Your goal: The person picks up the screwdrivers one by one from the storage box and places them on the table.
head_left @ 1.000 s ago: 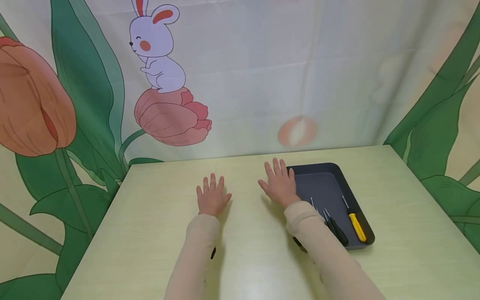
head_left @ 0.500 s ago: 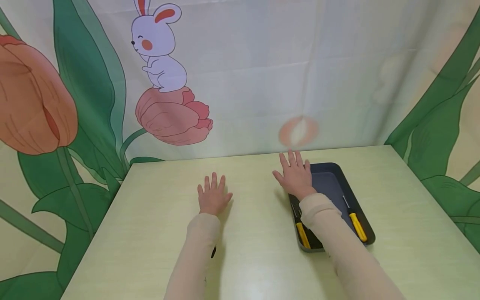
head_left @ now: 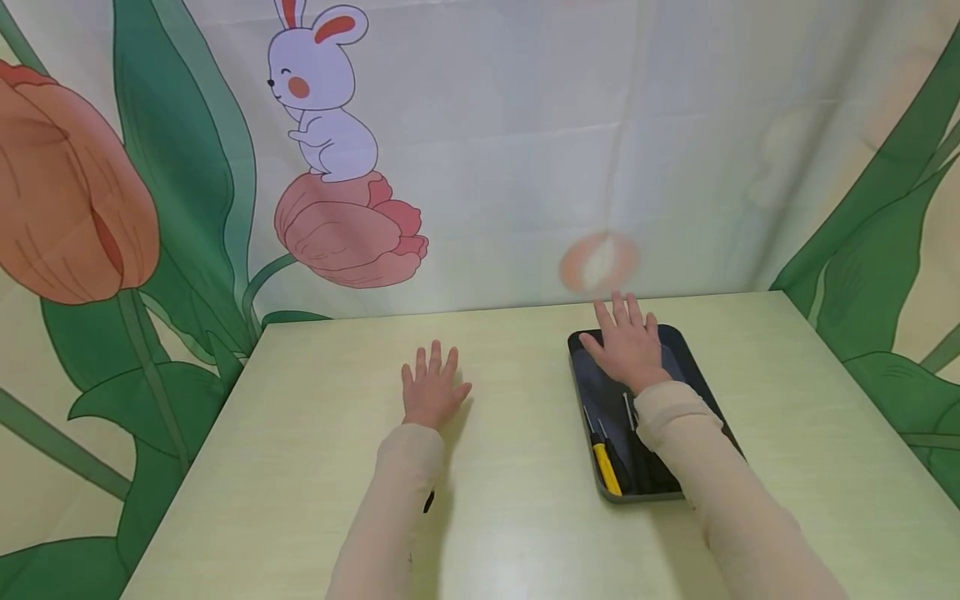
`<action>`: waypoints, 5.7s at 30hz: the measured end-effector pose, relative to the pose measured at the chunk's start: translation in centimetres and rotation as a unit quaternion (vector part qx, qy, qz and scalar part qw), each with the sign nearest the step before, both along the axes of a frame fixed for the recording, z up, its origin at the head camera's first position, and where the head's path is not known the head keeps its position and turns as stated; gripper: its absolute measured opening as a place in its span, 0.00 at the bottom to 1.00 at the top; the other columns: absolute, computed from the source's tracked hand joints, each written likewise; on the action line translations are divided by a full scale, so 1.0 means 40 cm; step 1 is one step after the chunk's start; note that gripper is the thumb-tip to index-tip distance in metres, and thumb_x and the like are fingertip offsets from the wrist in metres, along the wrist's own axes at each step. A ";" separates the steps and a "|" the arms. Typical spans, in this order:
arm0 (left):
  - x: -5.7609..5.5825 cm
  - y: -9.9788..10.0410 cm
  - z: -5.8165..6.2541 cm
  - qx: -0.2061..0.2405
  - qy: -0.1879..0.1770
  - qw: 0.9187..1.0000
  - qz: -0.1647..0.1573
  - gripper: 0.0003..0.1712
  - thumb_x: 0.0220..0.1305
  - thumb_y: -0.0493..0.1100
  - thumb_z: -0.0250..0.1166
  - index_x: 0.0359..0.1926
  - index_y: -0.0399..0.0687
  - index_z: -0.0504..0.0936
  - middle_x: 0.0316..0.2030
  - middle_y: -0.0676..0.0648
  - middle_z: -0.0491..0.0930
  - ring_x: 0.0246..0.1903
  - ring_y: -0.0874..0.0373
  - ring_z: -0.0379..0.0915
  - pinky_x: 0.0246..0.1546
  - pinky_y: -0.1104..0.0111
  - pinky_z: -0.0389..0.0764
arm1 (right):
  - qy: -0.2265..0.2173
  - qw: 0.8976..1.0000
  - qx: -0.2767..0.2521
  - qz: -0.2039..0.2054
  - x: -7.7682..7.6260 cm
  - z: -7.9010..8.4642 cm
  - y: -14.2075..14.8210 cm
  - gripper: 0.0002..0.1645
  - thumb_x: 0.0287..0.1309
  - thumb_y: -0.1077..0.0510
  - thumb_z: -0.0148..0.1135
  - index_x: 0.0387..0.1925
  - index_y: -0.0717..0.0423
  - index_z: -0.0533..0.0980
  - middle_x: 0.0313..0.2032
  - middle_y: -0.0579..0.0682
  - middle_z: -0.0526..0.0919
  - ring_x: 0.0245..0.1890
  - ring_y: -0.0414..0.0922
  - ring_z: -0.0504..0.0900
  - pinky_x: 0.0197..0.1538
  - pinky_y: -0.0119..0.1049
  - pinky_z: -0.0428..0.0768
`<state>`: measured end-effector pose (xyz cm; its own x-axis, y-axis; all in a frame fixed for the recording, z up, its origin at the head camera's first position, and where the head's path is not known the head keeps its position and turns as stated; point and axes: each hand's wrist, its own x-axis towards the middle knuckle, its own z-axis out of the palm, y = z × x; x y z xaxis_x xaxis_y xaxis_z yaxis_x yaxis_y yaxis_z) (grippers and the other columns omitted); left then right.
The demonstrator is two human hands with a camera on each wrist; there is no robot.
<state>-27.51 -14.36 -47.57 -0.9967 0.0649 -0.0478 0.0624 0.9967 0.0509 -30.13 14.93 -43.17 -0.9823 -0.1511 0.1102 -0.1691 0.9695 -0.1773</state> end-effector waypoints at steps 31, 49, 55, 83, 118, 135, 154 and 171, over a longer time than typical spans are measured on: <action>0.009 0.084 0.016 -0.007 0.006 0.998 -0.064 0.37 0.63 0.62 0.42 0.68 0.58 0.43 0.69 0.46 0.38 0.68 0.46 0.34 0.64 0.49 0.43 | -0.068 0.996 -0.029 -0.054 0.038 0.018 0.211 0.45 0.60 0.39 0.40 0.67 0.61 0.38 0.66 0.68 0.37 0.65 0.65 0.37 0.59 0.65 0.44; 0.022 0.097 0.016 0.016 -0.003 0.998 -0.061 0.37 0.62 0.62 0.45 0.68 0.58 0.46 0.69 0.46 0.41 0.67 0.46 0.36 0.63 0.48 0.44 | -0.252 0.936 -0.228 -0.087 0.071 -0.005 0.327 0.55 0.56 0.29 0.27 0.63 0.74 0.38 0.58 0.76 0.51 0.50 0.67 0.66 0.40 0.50 0.77; 0.021 0.099 0.006 0.015 -0.009 0.998 -0.061 0.37 0.62 0.63 0.44 0.68 0.58 0.46 0.69 0.46 0.40 0.68 0.46 0.35 0.63 0.48 0.43 | -0.274 0.920 -0.264 -0.094 0.074 -0.022 0.347 0.55 0.55 0.28 0.27 0.61 0.75 0.43 0.52 0.75 0.60 0.46 0.65 0.72 0.38 0.47 0.79; 0.053 0.126 -0.015 0.057 -0.026 0.994 -0.092 0.37 0.62 0.63 0.44 0.68 0.57 0.46 0.68 0.46 0.41 0.67 0.46 0.40 0.63 0.48 0.45 | -0.321 0.891 -0.310 -0.079 0.095 -0.062 0.378 0.34 0.61 0.48 0.44 0.55 0.74 0.59 0.46 0.69 0.69 0.37 0.50 0.78 0.38 0.43 0.79; 0.077 0.186 -0.016 0.127 -0.034 0.984 -0.121 0.37 0.63 0.61 0.42 0.68 0.54 0.44 0.68 0.44 0.43 0.66 0.45 0.45 0.61 0.47 0.50 | -0.327 0.877 -0.344 -0.074 0.108 -0.070 0.395 0.19 0.61 0.58 0.44 0.46 0.72 0.64 0.34 0.53 0.76 0.30 0.43 0.75 0.35 0.36 0.77; 0.109 0.257 0.028 0.172 -0.023 0.972 -0.156 0.35 0.64 0.60 0.43 0.67 0.53 0.48 0.67 0.44 0.47 0.64 0.46 0.50 0.59 0.50 0.55 | -0.328 0.876 -0.345 -0.074 0.112 -0.059 0.391 0.20 0.61 0.58 0.43 0.48 0.72 0.63 0.35 0.53 0.74 0.31 0.43 0.74 0.35 0.35 0.77; 0.145 0.330 0.029 0.180 -0.032 0.961 -0.206 0.35 0.63 0.58 0.46 0.67 0.53 0.49 0.67 0.45 0.48 0.64 0.51 0.53 0.58 0.54 0.59 | -0.332 0.871 -0.352 -0.083 0.113 -0.060 0.391 0.19 0.61 0.58 0.44 0.47 0.71 0.64 0.33 0.51 0.75 0.30 0.42 0.75 0.34 0.34 0.77; 0.187 0.380 0.052 0.154 -0.042 0.960 -0.231 0.33 0.63 0.54 0.50 0.66 0.51 0.53 0.66 0.45 0.53 0.62 0.51 0.57 0.57 0.57 0.63 | -0.334 0.864 -0.364 -0.096 0.105 -0.072 0.397 0.17 0.61 0.58 0.44 0.46 0.69 0.64 0.31 0.49 0.75 0.28 0.41 0.75 0.33 0.35 0.77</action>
<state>-20.04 0.83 -45.50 -0.8521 0.5223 -0.0352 0.4758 0.8007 0.3641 -25.93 30.82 -46.03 -0.8629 -0.1073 -0.4939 0.3583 0.5593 -0.7475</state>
